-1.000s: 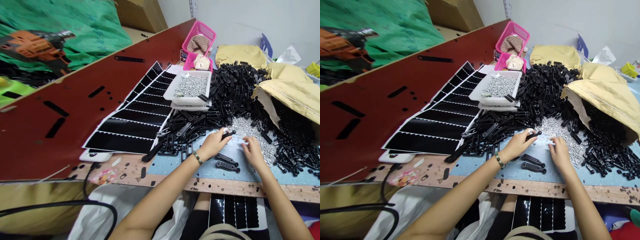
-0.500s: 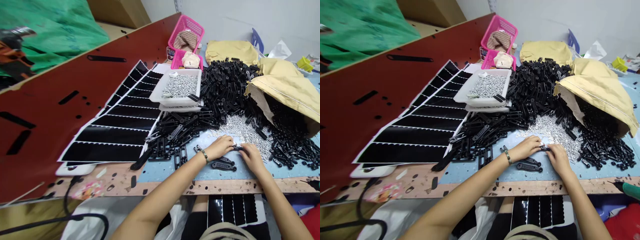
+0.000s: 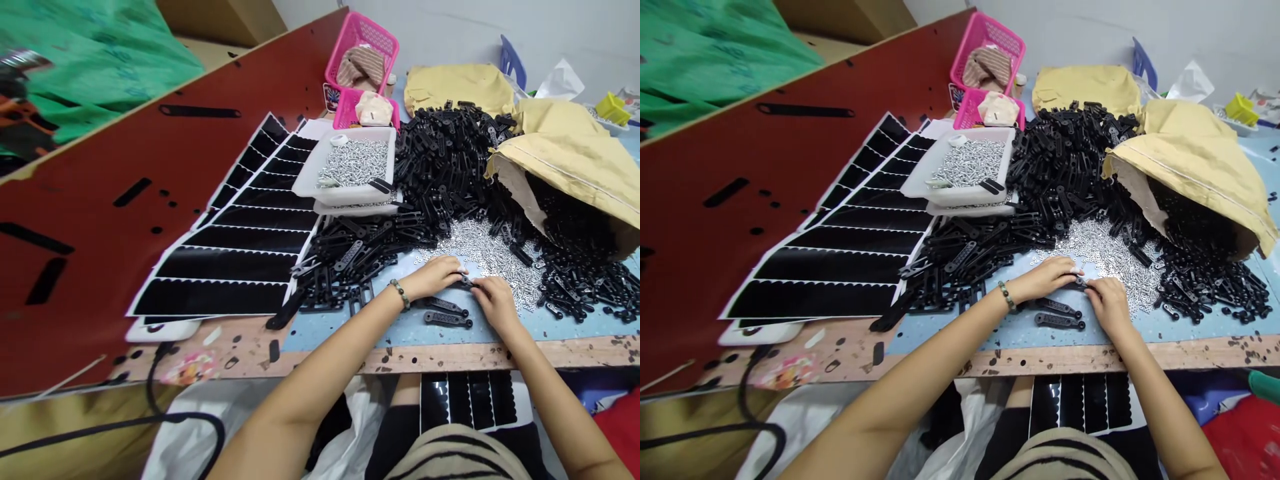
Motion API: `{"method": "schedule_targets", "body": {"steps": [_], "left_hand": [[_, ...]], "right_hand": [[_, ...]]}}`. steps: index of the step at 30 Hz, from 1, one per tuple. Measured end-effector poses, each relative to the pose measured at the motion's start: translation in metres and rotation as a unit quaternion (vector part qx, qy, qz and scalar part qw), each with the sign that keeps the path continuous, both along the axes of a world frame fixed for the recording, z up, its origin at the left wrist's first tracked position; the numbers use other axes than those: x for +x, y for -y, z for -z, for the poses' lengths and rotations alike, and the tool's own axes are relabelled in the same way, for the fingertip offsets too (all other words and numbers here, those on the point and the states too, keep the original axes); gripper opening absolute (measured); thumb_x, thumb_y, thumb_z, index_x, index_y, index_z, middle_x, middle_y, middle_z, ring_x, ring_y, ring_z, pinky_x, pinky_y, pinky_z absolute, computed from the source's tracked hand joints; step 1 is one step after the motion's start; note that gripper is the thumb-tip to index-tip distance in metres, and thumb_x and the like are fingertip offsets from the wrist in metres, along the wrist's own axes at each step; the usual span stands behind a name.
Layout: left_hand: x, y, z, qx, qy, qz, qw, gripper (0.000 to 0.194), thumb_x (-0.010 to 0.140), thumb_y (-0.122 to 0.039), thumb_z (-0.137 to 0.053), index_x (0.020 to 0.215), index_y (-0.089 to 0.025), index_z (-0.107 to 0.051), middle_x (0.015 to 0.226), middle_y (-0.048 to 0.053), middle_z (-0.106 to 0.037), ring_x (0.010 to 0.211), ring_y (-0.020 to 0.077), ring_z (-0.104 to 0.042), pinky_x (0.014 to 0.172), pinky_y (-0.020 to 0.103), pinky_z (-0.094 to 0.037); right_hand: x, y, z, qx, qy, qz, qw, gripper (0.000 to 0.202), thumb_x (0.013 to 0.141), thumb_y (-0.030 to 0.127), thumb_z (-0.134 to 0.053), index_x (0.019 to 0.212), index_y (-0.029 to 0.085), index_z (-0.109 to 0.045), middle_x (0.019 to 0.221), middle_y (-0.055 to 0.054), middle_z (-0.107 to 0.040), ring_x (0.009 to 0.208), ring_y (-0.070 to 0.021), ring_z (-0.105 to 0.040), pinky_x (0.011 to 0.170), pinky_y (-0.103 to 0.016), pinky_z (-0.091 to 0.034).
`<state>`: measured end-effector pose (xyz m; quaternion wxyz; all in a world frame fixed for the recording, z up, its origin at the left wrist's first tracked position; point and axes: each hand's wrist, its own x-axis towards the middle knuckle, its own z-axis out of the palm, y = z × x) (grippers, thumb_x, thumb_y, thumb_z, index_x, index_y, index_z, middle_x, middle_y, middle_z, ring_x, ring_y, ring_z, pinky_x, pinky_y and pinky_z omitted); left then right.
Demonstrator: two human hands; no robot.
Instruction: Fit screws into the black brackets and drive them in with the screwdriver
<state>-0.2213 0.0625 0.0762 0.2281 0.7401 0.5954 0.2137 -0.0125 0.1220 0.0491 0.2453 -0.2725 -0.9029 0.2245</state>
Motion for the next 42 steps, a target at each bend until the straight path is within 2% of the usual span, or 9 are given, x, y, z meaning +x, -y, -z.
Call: {"method": "schedule_targets", "body": {"steps": [15,17,20,24,29,32,34,37,42], "left_hand": [[0.000,0.002,0.001,-0.053,-0.008,-0.003,0.999,0.019,0.094,-0.028,-0.052,0.106,-0.026,-0.067,0.107,0.002,-0.065,0.105,0.0196,-0.054,0.094,0.035,-0.029],[-0.003,0.008,-0.002,-0.060,-0.012,-0.001,0.998,0.020,0.094,-0.028,-0.051,0.104,-0.025,-0.068,0.106,0.003,-0.065,0.103,0.0200,-0.055,0.093,0.035,-0.030],[-0.008,0.025,-0.007,-0.075,-0.013,0.012,0.997,0.020,0.094,-0.028,-0.050,0.103,-0.025,-0.068,0.104,0.002,-0.066,0.102,0.0198,-0.056,0.092,0.034,-0.032],[-0.006,0.043,-0.019,-0.085,0.003,-0.008,0.996,0.020,0.092,-0.029,-0.050,0.107,-0.024,-0.064,0.106,0.003,-0.065,0.105,0.0206,-0.056,0.097,0.036,-0.034],[0.023,0.023,-0.041,0.030,0.051,-0.084,0.995,0.044,0.089,-0.039,-0.053,0.129,-0.022,-0.045,0.132,0.010,-0.052,0.122,0.0243,-0.047,0.102,0.039,-0.037],[0.038,0.002,-0.044,-0.031,0.063,-0.097,0.993,0.036,0.082,-0.035,-0.059,0.115,-0.021,-0.053,0.111,0.008,-0.064,0.104,0.0265,-0.059,0.090,0.038,-0.045],[0.040,-0.005,-0.040,-0.065,0.068,-0.114,0.989,0.018,0.083,-0.030,-0.055,0.098,-0.020,-0.056,0.092,0.006,-0.066,0.087,0.0245,-0.062,0.078,0.035,-0.047],[0.033,-0.003,-0.036,-0.068,0.080,-0.145,0.984,0.014,0.088,-0.027,-0.042,0.091,-0.019,-0.053,0.084,0.003,-0.063,0.077,0.0205,-0.061,0.070,0.032,-0.047],[0.023,0.011,-0.037,-0.057,0.145,-0.202,0.967,0.020,0.091,-0.035,-0.039,0.100,-0.021,-0.051,0.085,0.001,-0.061,0.081,0.0201,-0.059,0.072,0.032,-0.046]], "right_hand": [[-0.002,0.013,0.000,0.047,0.046,0.017,0.998,0.015,0.091,0.030,-0.053,0.091,0.023,-0.066,0.095,-0.006,-0.065,0.089,-0.0225,-0.055,0.083,-0.038,-0.040],[0.001,-0.003,-0.006,0.054,0.024,0.025,0.998,0.020,0.092,0.031,-0.049,0.095,0.023,-0.067,0.105,-0.009,-0.062,0.095,-0.0226,-0.055,0.085,-0.038,-0.042],[0.014,-0.046,-0.015,0.091,0.002,0.138,0.986,0.027,0.093,0.029,-0.043,0.111,0.019,-0.063,0.110,-0.013,-0.059,0.100,-0.0245,-0.053,0.087,-0.039,-0.043],[0.033,-0.091,-0.024,0.119,0.111,0.245,0.956,0.029,0.088,0.021,-0.048,0.113,0.016,-0.061,0.101,-0.014,-0.062,0.095,-0.0276,-0.052,0.082,-0.041,-0.043],[0.020,-0.061,-0.036,0.128,0.062,0.061,0.988,0.028,0.085,0.013,-0.048,0.108,0.020,-0.062,0.106,-0.011,-0.064,0.099,-0.0259,-0.054,0.086,-0.042,-0.044],[0.013,-0.043,-0.044,0.117,0.021,-0.078,0.990,0.039,0.086,0.010,-0.042,0.121,0.023,-0.055,0.115,-0.009,-0.061,0.108,-0.0231,-0.053,0.092,-0.042,-0.044],[0.021,-0.053,-0.046,0.124,0.023,-0.017,0.992,0.045,0.085,0.007,-0.038,0.125,0.021,-0.052,0.120,-0.010,-0.059,0.111,-0.0232,-0.052,0.093,-0.042,-0.044],[0.047,-0.089,-0.044,0.133,0.119,0.185,0.966,0.033,0.084,0.007,-0.042,0.107,0.019,-0.062,0.104,-0.013,-0.061,0.098,-0.0263,-0.054,0.084,-0.041,-0.045],[0.070,-0.121,-0.036,0.120,0.167,0.216,0.954,0.020,0.083,0.006,-0.049,0.084,0.018,-0.065,0.087,-0.012,-0.061,0.086,-0.0259,-0.055,0.074,-0.038,-0.043]]}}
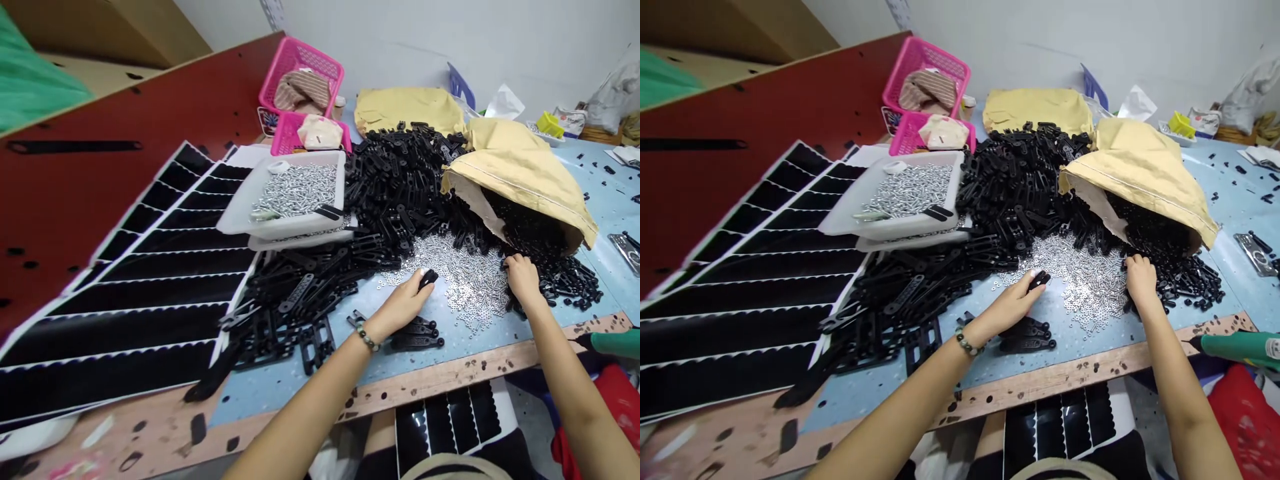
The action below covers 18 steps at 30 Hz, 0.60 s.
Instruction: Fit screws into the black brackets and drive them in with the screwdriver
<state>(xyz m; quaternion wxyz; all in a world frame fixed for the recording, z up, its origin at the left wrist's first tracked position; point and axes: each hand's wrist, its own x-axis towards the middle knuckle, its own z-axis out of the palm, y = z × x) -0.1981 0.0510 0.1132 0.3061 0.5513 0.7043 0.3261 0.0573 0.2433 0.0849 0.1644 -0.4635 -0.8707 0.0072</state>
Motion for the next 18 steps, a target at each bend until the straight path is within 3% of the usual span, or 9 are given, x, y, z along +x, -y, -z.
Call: {"method": "schedule_targets", "body": {"steps": [2,4,7,10,14,18], "left_hand": [[0.001,0.003,-0.001,0.025,0.014,-0.013,0.999,0.016,0.089,-0.035,-0.044,0.092,-0.020,-0.051,0.089,0.003,-0.060,0.087,0.0216,-0.058,0.077,0.034,-0.045],[0.002,0.003,0.000,0.041,0.014,-0.010,0.999,0.013,0.088,-0.031,-0.045,0.086,-0.020,-0.050,0.088,0.003,-0.060,0.086,0.0213,-0.058,0.078,0.034,-0.045],[0.006,0.005,0.000,0.043,0.015,-0.001,0.999,0.009,0.089,-0.028,-0.044,0.088,-0.020,-0.049,0.085,0.002,-0.060,0.082,0.0192,-0.058,0.076,0.032,-0.046],[0.009,0.011,0.000,0.058,-0.001,0.002,0.998,0.010,0.088,-0.028,-0.048,0.094,-0.020,-0.050,0.093,0.003,-0.060,0.088,0.0194,-0.057,0.081,0.033,-0.046],[0.005,0.020,-0.003,0.100,-0.070,0.002,0.992,0.019,0.092,-0.039,-0.048,0.095,-0.020,-0.050,0.092,0.004,-0.060,0.086,0.0201,-0.058,0.080,0.033,-0.046],[-0.002,0.024,-0.011,0.094,-0.194,0.016,0.976,0.021,0.095,-0.039,-0.044,0.092,-0.020,-0.051,0.089,0.005,-0.061,0.082,0.0199,-0.060,0.073,0.030,-0.046]], "right_hand": [[-0.007,0.008,-0.002,-0.009,-0.025,-0.016,1.000,0.020,0.086,0.011,-0.049,0.092,0.019,-0.065,0.092,-0.012,-0.062,0.088,-0.0251,-0.056,0.076,-0.038,-0.044],[-0.023,0.026,-0.006,-0.054,-0.112,-0.070,0.990,0.022,0.090,0.017,-0.046,0.103,0.020,-0.064,0.098,-0.011,-0.062,0.090,-0.0235,-0.058,0.077,-0.037,-0.047],[-0.056,0.063,-0.016,-0.180,-0.253,-0.195,0.930,0.024,0.092,0.028,-0.046,0.107,0.023,-0.065,0.100,-0.008,-0.063,0.088,-0.0204,-0.061,0.075,-0.034,-0.050],[-0.087,0.094,-0.025,-0.261,-0.280,-0.234,0.894,0.020,0.089,0.034,-0.054,0.096,0.022,-0.068,0.086,-0.005,-0.066,0.072,-0.0179,-0.062,0.065,-0.031,-0.051],[-0.106,0.106,-0.034,-0.257,-0.266,-0.251,0.895,0.021,0.088,0.036,-0.055,0.087,0.022,-0.070,0.077,-0.004,-0.067,0.068,-0.0174,-0.062,0.065,-0.031,-0.051],[-0.109,0.109,-0.041,-0.245,-0.287,-0.257,0.890,0.026,0.089,0.039,-0.053,0.088,0.021,-0.071,0.079,-0.006,-0.067,0.067,-0.0172,-0.062,0.066,-0.031,-0.050]]}}
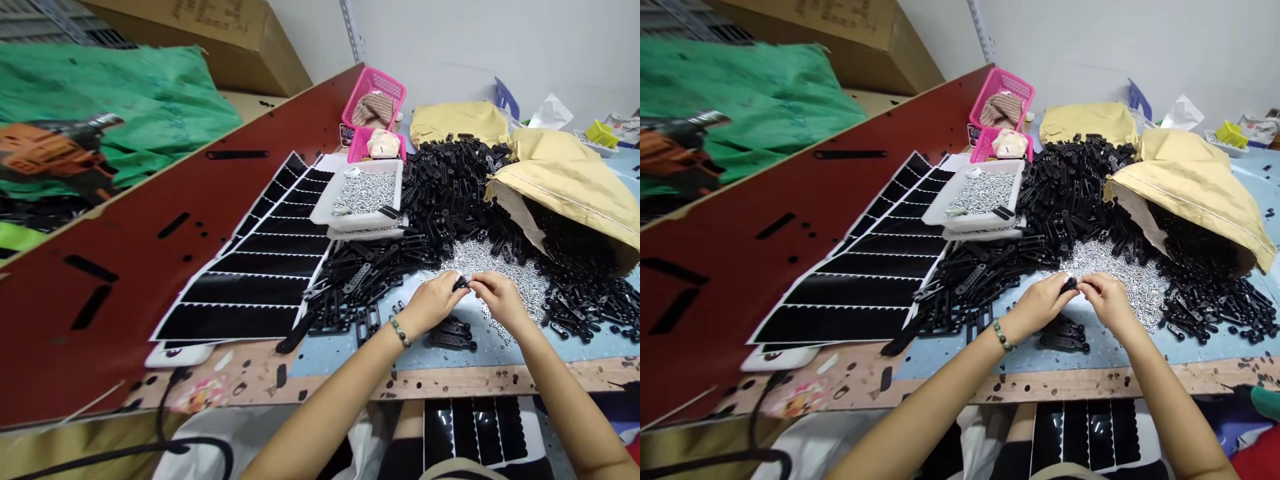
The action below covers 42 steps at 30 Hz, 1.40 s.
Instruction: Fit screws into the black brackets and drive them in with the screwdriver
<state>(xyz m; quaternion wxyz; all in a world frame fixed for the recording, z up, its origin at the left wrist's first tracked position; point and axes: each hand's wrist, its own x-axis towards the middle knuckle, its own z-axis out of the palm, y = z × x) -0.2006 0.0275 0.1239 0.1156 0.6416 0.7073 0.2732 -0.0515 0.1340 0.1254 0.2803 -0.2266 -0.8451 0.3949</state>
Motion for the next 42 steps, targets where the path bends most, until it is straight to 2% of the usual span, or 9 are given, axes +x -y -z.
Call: {"method": "schedule_targets", "body": {"steps": [4,8,12,16,20,23,29,35,42], "left_hand": [[-0.004,0.001,-0.007,-0.018,-0.073,0.007,0.997,0.024,0.096,-0.038,-0.042,0.091,-0.018,-0.054,0.085,0.006,-0.063,0.080,0.0211,-0.062,0.069,0.029,-0.045],[-0.014,0.006,-0.005,-0.029,-0.005,-0.054,0.998,0.023,0.095,-0.038,-0.044,0.088,-0.019,-0.056,0.082,0.005,-0.064,0.079,0.0215,-0.063,0.071,0.029,-0.045],[-0.028,0.011,0.008,-0.027,0.076,-0.108,0.991,0.017,0.095,-0.032,-0.043,0.102,-0.021,-0.053,0.087,0.003,-0.066,0.081,0.0202,-0.064,0.074,0.029,-0.046],[-0.033,0.007,0.021,-0.020,0.106,-0.083,0.991,0.016,0.095,-0.026,-0.040,0.101,-0.019,-0.054,0.095,0.003,-0.064,0.090,0.0180,-0.061,0.081,0.029,-0.047],[-0.030,-0.006,0.031,-0.016,0.095,-0.026,0.995,0.017,0.093,-0.023,-0.046,0.103,-0.017,-0.059,0.102,0.005,-0.061,0.098,0.0171,-0.058,0.089,0.028,-0.044],[-0.028,-0.016,0.040,-0.029,0.081,0.031,0.996,0.015,0.091,-0.021,-0.053,0.102,-0.018,-0.063,0.099,0.004,-0.062,0.097,0.0170,-0.057,0.089,0.028,-0.043],[-0.024,-0.023,0.053,-0.065,0.043,0.080,0.994,0.013,0.089,-0.019,-0.056,0.097,-0.019,-0.067,0.102,0.005,-0.063,0.100,0.0201,-0.054,0.091,0.032,-0.039],[-0.025,-0.009,0.048,-0.090,0.018,0.091,0.992,0.019,0.094,-0.022,-0.049,0.103,-0.021,-0.066,0.105,0.004,-0.063,0.102,0.0198,-0.053,0.091,0.032,-0.035],[-0.027,-0.019,0.041,-0.099,0.004,0.084,0.992,0.022,0.095,-0.022,-0.048,0.106,-0.023,-0.066,0.107,0.003,-0.065,0.106,0.0195,-0.053,0.090,0.031,-0.033]], "right_hand": [[-0.006,0.005,0.002,-0.012,-0.037,0.010,0.999,0.026,0.088,0.041,-0.054,0.088,0.020,-0.070,0.078,-0.005,-0.066,0.063,-0.0160,-0.061,0.064,-0.030,-0.050],[-0.016,-0.001,0.025,-0.063,-0.018,0.020,0.998,0.031,0.093,0.042,-0.045,0.099,0.020,-0.066,0.079,-0.004,-0.066,0.064,-0.0161,-0.064,0.064,-0.030,-0.052],[-0.026,-0.009,0.058,0.104,0.102,0.025,0.989,0.025,0.094,0.032,-0.043,0.092,0.020,-0.065,0.089,-0.007,-0.064,0.082,-0.0207,-0.061,0.075,-0.035,-0.049],[-0.027,-0.006,0.076,0.211,0.178,0.016,0.961,0.017,0.091,0.026,-0.050,0.081,0.021,-0.064,0.085,-0.008,-0.061,0.085,-0.0236,-0.056,0.078,-0.037,-0.045],[-0.010,-0.002,0.076,0.184,0.144,0.031,0.972,0.021,0.088,0.039,-0.056,0.096,0.020,-0.062,0.092,-0.008,-0.060,0.087,-0.0243,-0.055,0.079,-0.039,-0.046],[0.006,-0.002,0.074,0.133,0.081,0.051,0.986,0.031,0.092,0.038,-0.050,0.115,0.018,-0.055,0.104,-0.011,-0.060,0.092,-0.0233,-0.057,0.081,-0.039,-0.048],[0.015,0.004,0.083,0.155,0.112,0.002,0.981,0.027,0.095,0.031,-0.043,0.106,0.019,-0.064,0.098,-0.010,-0.065,0.090,-0.0242,-0.059,0.083,-0.041,-0.048],[0.015,0.009,0.086,0.147,0.100,-0.017,0.984,0.026,0.095,0.031,-0.044,0.104,0.019,-0.064,0.096,-0.010,-0.066,0.090,-0.0239,-0.059,0.082,-0.040,-0.049],[0.016,0.004,0.078,0.153,0.083,0.010,0.985,0.025,0.093,0.036,-0.046,0.099,0.020,-0.063,0.093,-0.009,-0.067,0.087,-0.0239,-0.060,0.080,-0.040,-0.047]]}}
